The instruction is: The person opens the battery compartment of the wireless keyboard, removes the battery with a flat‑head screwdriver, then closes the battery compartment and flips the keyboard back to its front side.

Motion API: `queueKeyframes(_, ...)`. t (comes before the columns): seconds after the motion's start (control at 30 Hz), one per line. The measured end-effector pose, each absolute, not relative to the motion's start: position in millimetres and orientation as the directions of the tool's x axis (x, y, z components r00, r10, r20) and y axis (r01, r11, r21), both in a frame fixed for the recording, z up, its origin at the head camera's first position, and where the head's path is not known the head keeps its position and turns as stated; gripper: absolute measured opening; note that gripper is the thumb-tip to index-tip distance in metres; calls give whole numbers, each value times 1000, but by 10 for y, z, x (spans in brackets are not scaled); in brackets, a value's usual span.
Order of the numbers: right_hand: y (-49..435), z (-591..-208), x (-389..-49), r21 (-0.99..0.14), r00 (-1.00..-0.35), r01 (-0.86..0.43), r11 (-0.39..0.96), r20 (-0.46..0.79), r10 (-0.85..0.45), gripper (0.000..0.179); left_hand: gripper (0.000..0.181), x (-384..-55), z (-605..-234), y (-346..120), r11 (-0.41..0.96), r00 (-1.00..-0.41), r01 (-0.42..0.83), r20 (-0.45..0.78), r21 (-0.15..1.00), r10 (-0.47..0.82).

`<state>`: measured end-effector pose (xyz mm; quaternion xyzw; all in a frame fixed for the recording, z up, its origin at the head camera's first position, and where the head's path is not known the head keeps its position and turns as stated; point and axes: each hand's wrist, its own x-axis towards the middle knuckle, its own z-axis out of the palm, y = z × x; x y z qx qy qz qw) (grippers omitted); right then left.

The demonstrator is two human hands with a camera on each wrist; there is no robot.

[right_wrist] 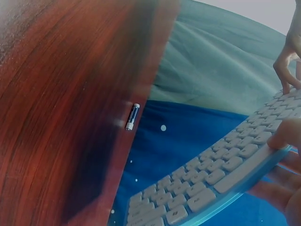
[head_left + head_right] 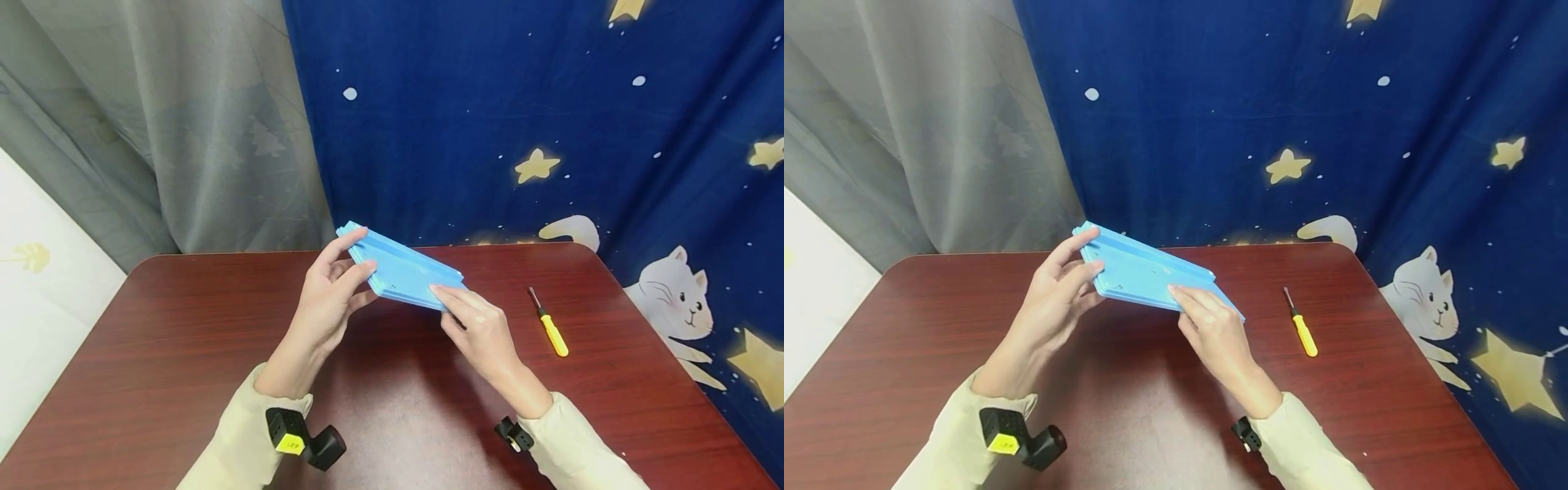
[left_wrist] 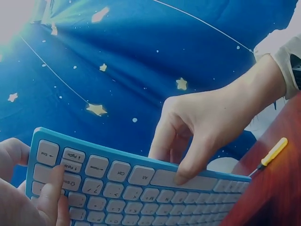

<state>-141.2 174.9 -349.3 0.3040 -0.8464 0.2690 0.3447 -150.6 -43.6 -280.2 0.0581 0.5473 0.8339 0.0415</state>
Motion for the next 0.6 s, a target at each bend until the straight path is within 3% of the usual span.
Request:
queueKeyframes(0.23,1737,-3480,-1405,-263,-580,-698,666,754,-309,39,47,-1497,-2742,-401,-353,-987,56,104,934,119)
queueKeyframes(0.6,1694,-3448,-1415,-329,-594,-674,661,773,-221,40,57,-1532,-2641,-313,-357,-980,104,158,928,124)
